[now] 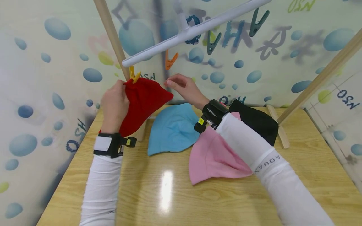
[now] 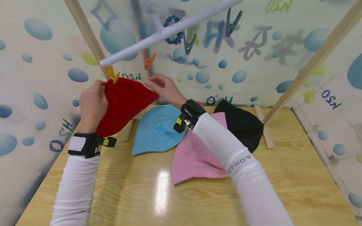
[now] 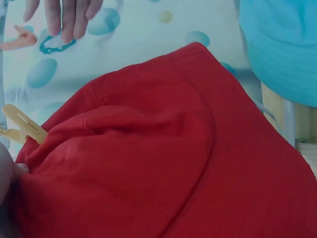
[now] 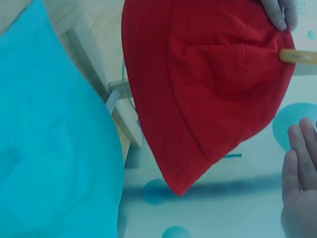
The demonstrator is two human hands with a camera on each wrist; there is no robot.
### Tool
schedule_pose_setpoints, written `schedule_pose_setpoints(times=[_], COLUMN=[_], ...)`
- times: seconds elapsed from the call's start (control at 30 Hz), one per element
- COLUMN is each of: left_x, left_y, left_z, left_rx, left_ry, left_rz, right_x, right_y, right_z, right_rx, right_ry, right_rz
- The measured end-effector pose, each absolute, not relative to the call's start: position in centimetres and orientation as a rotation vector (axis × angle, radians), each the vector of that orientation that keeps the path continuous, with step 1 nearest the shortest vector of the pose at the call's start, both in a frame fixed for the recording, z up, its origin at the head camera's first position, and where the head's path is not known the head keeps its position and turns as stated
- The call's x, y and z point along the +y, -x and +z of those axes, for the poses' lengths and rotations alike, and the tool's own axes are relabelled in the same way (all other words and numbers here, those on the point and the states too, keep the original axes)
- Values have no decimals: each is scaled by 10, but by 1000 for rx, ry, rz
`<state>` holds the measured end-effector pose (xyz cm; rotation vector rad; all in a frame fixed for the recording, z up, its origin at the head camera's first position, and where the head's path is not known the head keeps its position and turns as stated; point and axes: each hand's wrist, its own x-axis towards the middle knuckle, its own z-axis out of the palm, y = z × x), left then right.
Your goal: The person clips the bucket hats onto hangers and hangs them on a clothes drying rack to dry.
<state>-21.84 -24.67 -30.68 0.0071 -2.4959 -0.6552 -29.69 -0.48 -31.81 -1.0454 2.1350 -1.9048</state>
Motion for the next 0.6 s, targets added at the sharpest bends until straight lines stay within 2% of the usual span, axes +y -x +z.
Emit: schedule_pose_setpoints(times=[0.6], left_x=[-248], left_y=[213], left_z=[-323], left_rx=[-2469], left_ry=[-5], left_rz=[-619], right_x=[30], right_y=[297], right_z=[-335], right_rx=[2239], right_ry=[857], right_rz=[-1864])
